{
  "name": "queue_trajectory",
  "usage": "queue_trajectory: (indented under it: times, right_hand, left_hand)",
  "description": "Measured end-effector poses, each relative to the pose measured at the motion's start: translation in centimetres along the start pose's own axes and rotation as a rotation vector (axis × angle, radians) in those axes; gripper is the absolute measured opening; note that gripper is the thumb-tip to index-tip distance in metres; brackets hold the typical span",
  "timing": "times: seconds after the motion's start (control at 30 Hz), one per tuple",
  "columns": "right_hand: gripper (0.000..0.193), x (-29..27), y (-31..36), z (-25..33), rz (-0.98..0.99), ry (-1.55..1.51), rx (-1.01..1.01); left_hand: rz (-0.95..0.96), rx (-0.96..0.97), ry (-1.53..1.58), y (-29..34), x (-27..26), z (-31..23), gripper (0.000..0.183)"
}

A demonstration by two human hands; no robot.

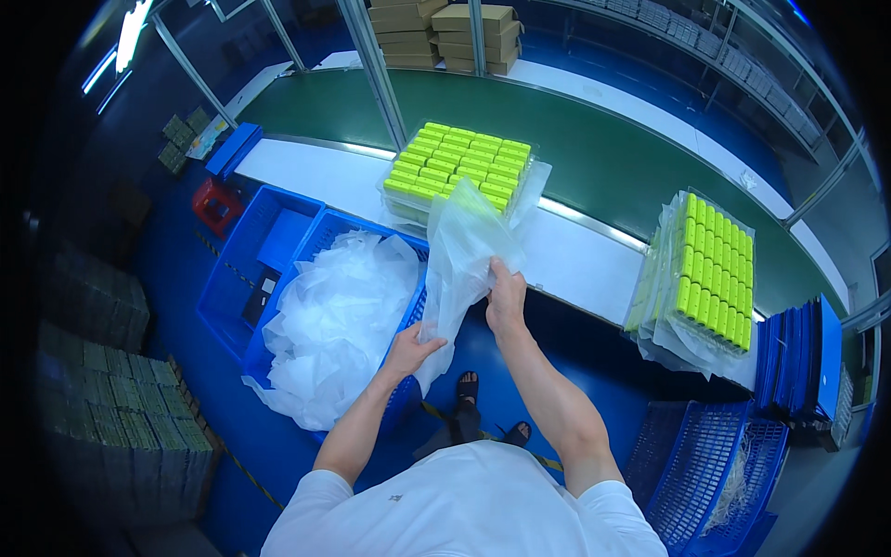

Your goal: The person stacks blue plastic trays and secures them with rubber bands. They then pick up trays containing yellow cylindrical items, wrap them in white protective sheets, and place them into blue plastic crates.

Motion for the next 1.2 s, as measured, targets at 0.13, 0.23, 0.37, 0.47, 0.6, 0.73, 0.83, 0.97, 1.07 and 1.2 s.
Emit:
queue_trajectory:
  times: [0.13, 0.23, 0.37, 0.47, 0.6, 0.73, 0.83, 0.97, 1.07, 1.2]
  right_hand:
    - [0.044, -5.0, 0.5, 1.3, -0.053, -0.033, -0.055]
    - [0.043, -7.4, 0.5, 2.0, -0.102, -0.026, -0.095]
    - [0.040, -7.5, 0.9, 2.6, -0.038, 0.127, -0.197]
    - [0.037, -6.5, 1.2, 2.7, -0.058, 0.235, -0.230]
    - [0.037, -5.3, 0.8, 3.6, -0.096, 0.276, -0.312]
    - [0.036, -4.6, 1.0, 4.2, -0.078, 0.287, -0.346]
    - [0.033, -4.8, 1.8, 5.0, -0.066, 0.422, -0.372]
    - [0.030, -4.9, 3.4, 6.4, -0.056, 0.480, -0.406]
    - [0.030, -6.2, 4.8, 8.0, -0.107, 0.552, -0.492]
    - [0.032, -11.6, 6.7, 10.6, -0.259, 0.521, -0.538]
  left_hand:
    - [-0.025, -0.070, -0.085, 2.7, -3.3, 5.8, 0.025]
    - [-0.309, -0.100, -0.110, 2.2, -11.0, 9.2, 0.028]
    - [-0.432, -0.184, -0.139, -0.9, -17.7, 14.1, 0.033]
    - [-0.336, -0.184, -0.156, -2.8, -17.5, 14.8, 0.036]
    - [-0.216, -0.357, 0.122, -5.1, -17.5, 14.1, 0.048]
    - [-0.292, -0.153, -0.131, -5.9, -19.9, 8.7, 0.071]
    - [-0.287, 0.104, -0.092, -8.5, -17.9, 0.0, 0.094]
    - [0.163, 0.217, -0.172, -13.0, -5.5, -6.8, 0.088]
    - [0.667, -0.137, 0.062, -15.0, 2.0, -6.3, 0.063]
    - [0.608, -0.033, 0.133, -14.3, 4.4, -11.0, 0.036]
Point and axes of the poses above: each hand's wrist, its own y-axis away from the middle knuckle, its own x-axis out of the palm, z = x × y, the point moved 4 cm from there along -y, towards the middle knuckle, and after that the axes turned 6 degrees about -z, right-handed, at the moved point
